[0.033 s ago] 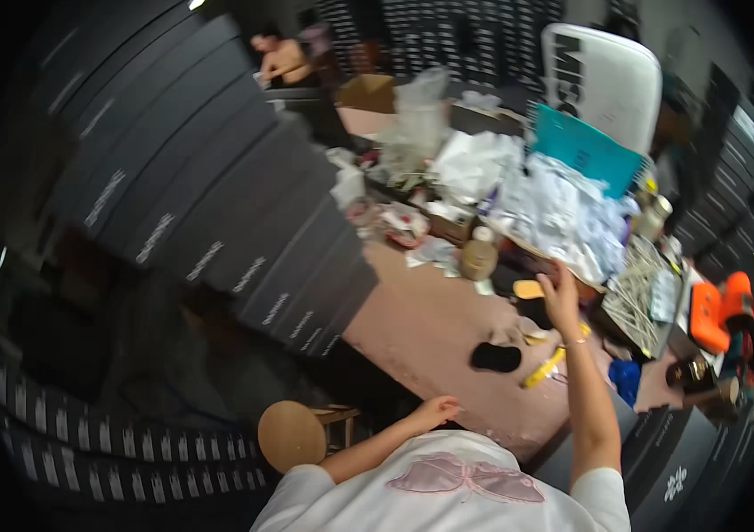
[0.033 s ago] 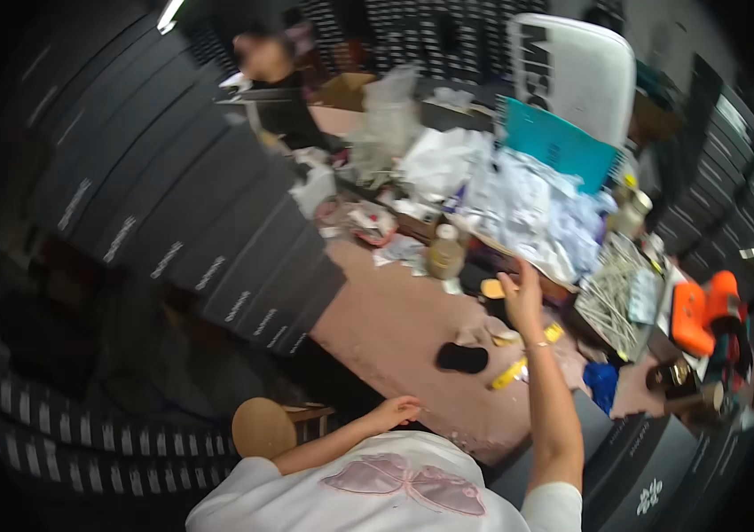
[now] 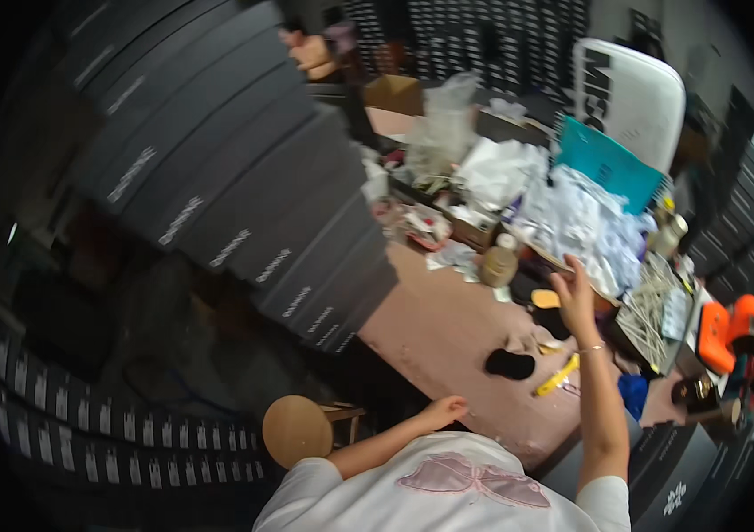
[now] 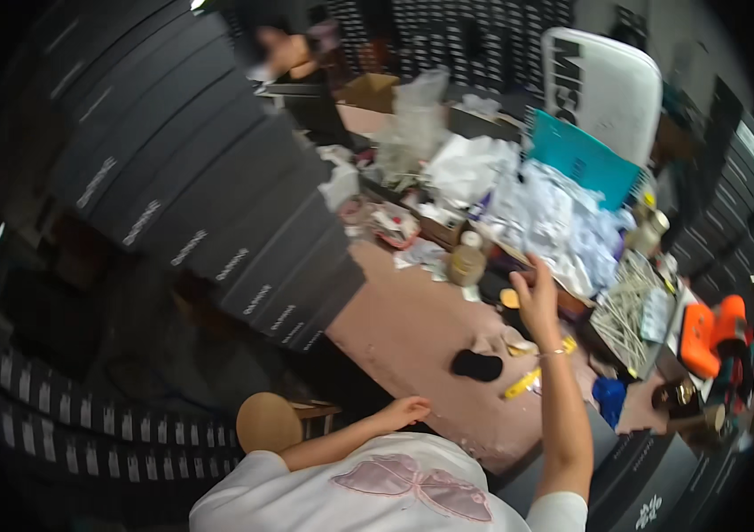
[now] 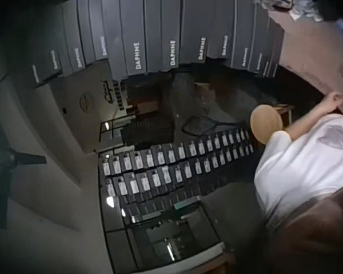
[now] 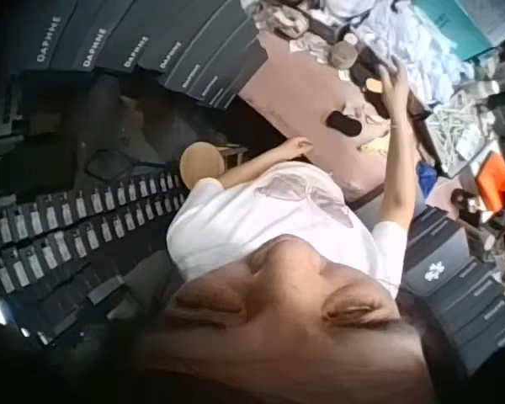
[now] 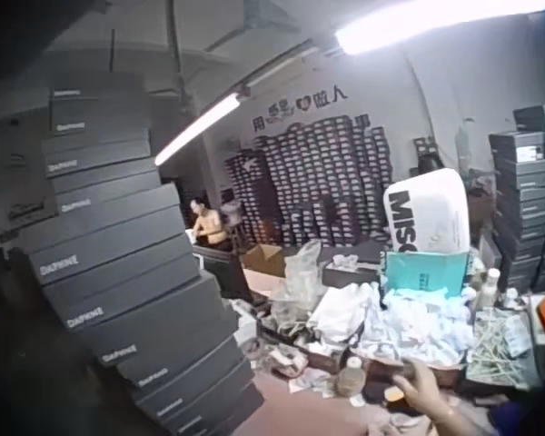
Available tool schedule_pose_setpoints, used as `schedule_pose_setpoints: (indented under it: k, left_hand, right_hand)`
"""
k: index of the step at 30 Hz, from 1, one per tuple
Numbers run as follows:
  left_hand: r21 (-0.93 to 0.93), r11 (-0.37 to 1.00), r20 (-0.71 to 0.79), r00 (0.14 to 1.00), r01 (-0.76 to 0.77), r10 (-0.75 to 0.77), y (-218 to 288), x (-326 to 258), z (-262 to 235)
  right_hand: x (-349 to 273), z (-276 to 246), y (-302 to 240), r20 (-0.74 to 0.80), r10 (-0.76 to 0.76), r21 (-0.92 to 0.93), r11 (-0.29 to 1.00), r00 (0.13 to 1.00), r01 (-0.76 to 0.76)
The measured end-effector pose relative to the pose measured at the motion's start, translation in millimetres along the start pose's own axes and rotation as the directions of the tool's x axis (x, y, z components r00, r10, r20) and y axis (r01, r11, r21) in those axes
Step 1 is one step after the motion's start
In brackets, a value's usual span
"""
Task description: Inspecting and wrapping shoes before placing them into shoe boxes.
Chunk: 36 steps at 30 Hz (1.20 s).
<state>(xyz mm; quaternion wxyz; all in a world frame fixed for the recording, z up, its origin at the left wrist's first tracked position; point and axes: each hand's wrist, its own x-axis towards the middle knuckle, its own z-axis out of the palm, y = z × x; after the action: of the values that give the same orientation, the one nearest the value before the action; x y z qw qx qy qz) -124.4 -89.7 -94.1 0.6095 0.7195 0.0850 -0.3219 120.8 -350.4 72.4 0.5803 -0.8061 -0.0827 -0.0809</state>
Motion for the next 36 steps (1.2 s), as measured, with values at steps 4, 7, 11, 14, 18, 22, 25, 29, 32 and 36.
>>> schedule_pose_setpoints:
  k: [4, 7, 11, 14, 18, 22, 25, 29, 32, 36]
  left_hand:
    - [0.414, 0.869, 0.011, 0.955, -0.273, 0.295, 42.0, -17.8, -44.2]
    - [0.266, 0.902, -0.1, 0.921, -0.34, 0.376, 30.9, -42.7, -77.5]
    - [0.391, 0.842, -0.122, 0.886, -0.372, 0.448, 40.8, -67.0, -112.3]
    - [0.389, 0.823, -0.024, 0.888, -0.415, 0.459, 45.8, -61.7, -122.3]
    - [0.317, 0.853, -0.075, 0.885, -0.416, 0.46, 25.2, -65.7, -135.0]
    - [0.288, 0.811, -0.183, 0.802, -0.508, 0.568, 100.7, -110.3, -153.0]
    - [-0.315, 0.5, -0.305, 0.585, -0.807, 0.752, 146.2, -111.6, -175.5]
    - [-0.66, 0.18, -0.435, 0.567, -0.729, 0.7, 216.8, -142.5, -175.0]
    - [-0.918, 0.051, -0.172, 0.512, -0.392, 0.841, 217.2, -161.3, -151.5]
    - [-0.671, 0.352, -0.401, 0.719, -0.652, 0.567, 147.2, -106.2, -110.8]
  right_hand:
    - [10.6, 52.5, -244.1, 0.219, -0.588, 0.022, 0.801, 0.779, 0.598]
    - [-4.0, 124.5, -398.7, 0.346, -0.868, 0.012, 0.385, 0.357, 0.923]
    - [-21.4, 219.0, -533.3, 0.371, -0.914, -0.216, -0.257, -0.165, 0.942]
    - [-11.3, 268.6, -557.3, 0.603, -0.787, -0.441, -0.469, -0.134, 0.765]
    - [-14.0, 265.6, -555.2, 0.589, -0.804, -0.462, -0.416, -0.08, 0.783]
    - [-17.9, 186.2, -500.6, 0.381, -0.925, -0.556, -0.236, -0.008, 0.797]
    - [-45.2, 119.7, -425.8, 0.223, -0.966, -0.635, -0.04, 0.134, 0.772]
    - [-114.7, 57.5, -310.3, 0.158, -0.982, -0.564, -0.008, 0.099, 0.826]
    - [-163.3, 50.6, -272.8, 0.253, -0.91, -0.383, 0.217, 0.328, 0.898]
    - [-169.8, 57.5, -211.3, 0.563, -0.547, -0.254, 0.599, 0.62, 0.76]
